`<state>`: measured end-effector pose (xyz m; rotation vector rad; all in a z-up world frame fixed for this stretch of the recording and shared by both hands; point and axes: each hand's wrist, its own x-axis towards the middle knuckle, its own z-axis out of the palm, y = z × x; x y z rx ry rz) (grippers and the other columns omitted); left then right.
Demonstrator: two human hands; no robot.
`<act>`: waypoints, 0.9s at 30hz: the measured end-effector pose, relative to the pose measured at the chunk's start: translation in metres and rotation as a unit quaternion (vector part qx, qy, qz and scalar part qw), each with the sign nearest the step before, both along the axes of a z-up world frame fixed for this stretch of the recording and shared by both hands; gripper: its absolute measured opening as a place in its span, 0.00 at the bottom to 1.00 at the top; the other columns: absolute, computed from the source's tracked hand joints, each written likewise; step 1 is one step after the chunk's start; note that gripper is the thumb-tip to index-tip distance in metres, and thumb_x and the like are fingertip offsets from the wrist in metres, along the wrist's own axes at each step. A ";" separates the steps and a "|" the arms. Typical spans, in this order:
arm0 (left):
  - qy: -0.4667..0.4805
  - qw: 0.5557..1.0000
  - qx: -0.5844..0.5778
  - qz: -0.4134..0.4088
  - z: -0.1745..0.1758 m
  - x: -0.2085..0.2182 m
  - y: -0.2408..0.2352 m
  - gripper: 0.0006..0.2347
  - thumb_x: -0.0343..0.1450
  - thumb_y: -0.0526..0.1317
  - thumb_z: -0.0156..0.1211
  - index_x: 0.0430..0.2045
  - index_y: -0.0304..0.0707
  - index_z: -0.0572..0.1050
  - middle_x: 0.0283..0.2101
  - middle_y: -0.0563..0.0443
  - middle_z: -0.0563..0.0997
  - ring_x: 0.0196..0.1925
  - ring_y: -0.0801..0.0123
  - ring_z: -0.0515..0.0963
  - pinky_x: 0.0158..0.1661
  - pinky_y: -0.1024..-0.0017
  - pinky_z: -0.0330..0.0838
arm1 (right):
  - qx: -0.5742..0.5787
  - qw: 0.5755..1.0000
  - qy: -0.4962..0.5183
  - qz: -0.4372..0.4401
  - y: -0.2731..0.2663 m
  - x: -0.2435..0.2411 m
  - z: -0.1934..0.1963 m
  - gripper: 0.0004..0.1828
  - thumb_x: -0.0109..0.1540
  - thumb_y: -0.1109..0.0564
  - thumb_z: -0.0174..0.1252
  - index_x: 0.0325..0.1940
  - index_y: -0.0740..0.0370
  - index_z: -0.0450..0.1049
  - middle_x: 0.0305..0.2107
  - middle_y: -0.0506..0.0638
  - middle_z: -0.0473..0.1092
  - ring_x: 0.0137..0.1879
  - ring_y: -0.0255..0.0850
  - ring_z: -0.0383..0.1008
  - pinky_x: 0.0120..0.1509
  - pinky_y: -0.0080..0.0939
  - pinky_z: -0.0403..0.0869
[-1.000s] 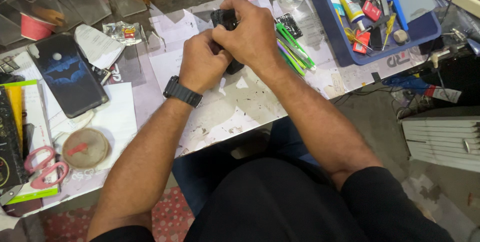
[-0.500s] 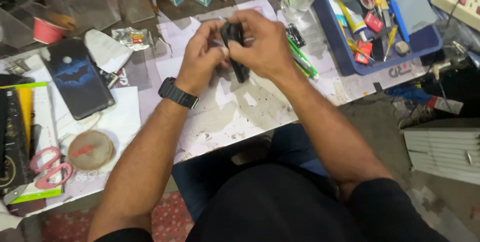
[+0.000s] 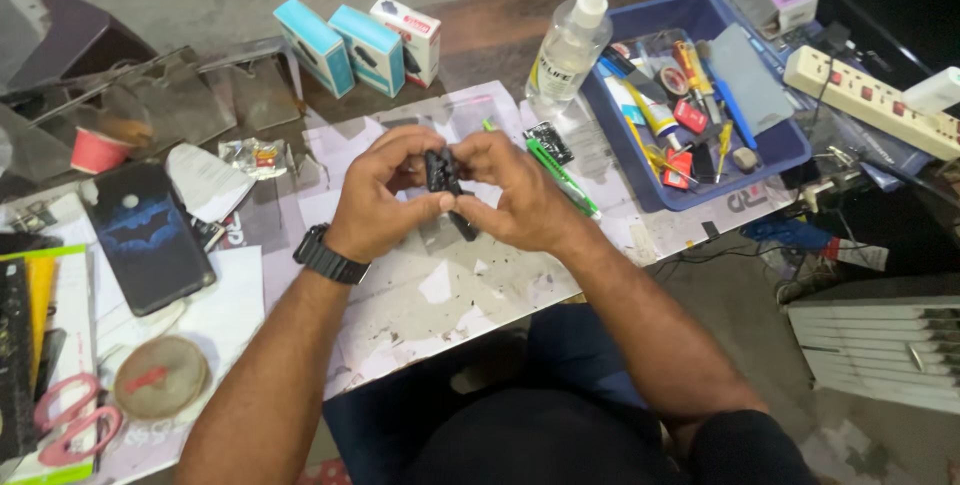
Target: The person disassembles a small electronic device, removes the battery and circuit board, and uses a green toothbrush to clean the internal components. The person then places the cleaned parts on the workbench.
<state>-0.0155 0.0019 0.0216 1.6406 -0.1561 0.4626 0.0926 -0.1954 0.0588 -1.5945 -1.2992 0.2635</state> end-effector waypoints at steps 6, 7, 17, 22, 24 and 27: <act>-0.015 0.999 -0.027 0.026 0.010 -0.001 -0.008 0.21 0.62 0.32 0.71 0.50 0.30 0.75 0.55 0.49 0.74 0.51 0.74 0.78 0.52 0.74 0.80 | -0.044 0.998 0.054 -0.007 -0.006 0.004 -0.008 0.19 0.66 0.65 0.58 0.60 0.66 0.62 0.50 0.57 0.75 0.59 0.45 0.81 0.63 0.44 0.78; -0.030 0.999 -0.011 0.040 0.014 -0.002 -0.010 0.21 0.62 0.31 0.71 0.50 0.30 0.74 0.55 0.48 0.74 0.51 0.73 0.78 0.52 0.74 0.80 | -0.036 0.994 0.098 -0.025 -0.006 0.004 -0.010 0.18 0.67 0.63 0.57 0.59 0.66 0.62 0.51 0.58 0.75 0.58 0.45 0.80 0.61 0.44 0.79; -0.200 0.912 0.326 0.149 0.038 -0.014 -0.040 0.23 0.58 0.30 0.75 0.47 0.33 0.75 0.57 0.37 0.70 0.42 0.63 0.81 0.41 0.68 0.78 | -0.058 0.802 0.594 0.014 -0.010 0.023 -0.021 0.31 0.67 0.41 0.53 0.66 0.65 0.62 0.38 0.57 0.73 0.35 0.40 0.77 0.37 0.39 0.78; -0.214 0.898 0.367 0.115 0.040 -0.011 -0.046 0.21 0.59 0.28 0.73 0.46 0.36 0.76 0.56 0.41 0.72 0.43 0.61 0.82 0.39 0.67 0.81 | -0.037 0.808 0.586 0.046 -0.006 0.034 -0.012 0.40 0.63 0.52 0.63 0.76 0.62 0.56 0.45 0.52 0.75 0.43 0.36 0.77 0.43 0.36 0.76; -0.227 0.891 0.378 0.109 0.043 -0.009 -0.049 0.22 0.59 0.26 0.70 0.47 0.35 0.76 0.56 0.43 0.72 0.45 0.59 0.83 0.41 0.67 0.81 | -0.027 0.799 0.596 0.072 -0.008 0.039 -0.007 0.45 0.61 0.56 0.66 0.79 0.60 0.52 0.44 0.52 0.75 0.44 0.36 0.77 0.48 0.36 0.78; -0.232 0.874 0.409 0.120 0.044 -0.011 -0.051 0.21 0.59 0.27 0.72 0.47 0.39 0.77 0.56 0.41 0.73 0.45 0.57 0.83 0.41 0.65 0.80 | -0.027 0.813 0.578 0.063 -0.009 0.043 -0.006 0.50 0.55 0.60 0.67 0.77 0.56 0.50 0.40 0.54 0.75 0.43 0.41 0.80 0.44 0.39 0.79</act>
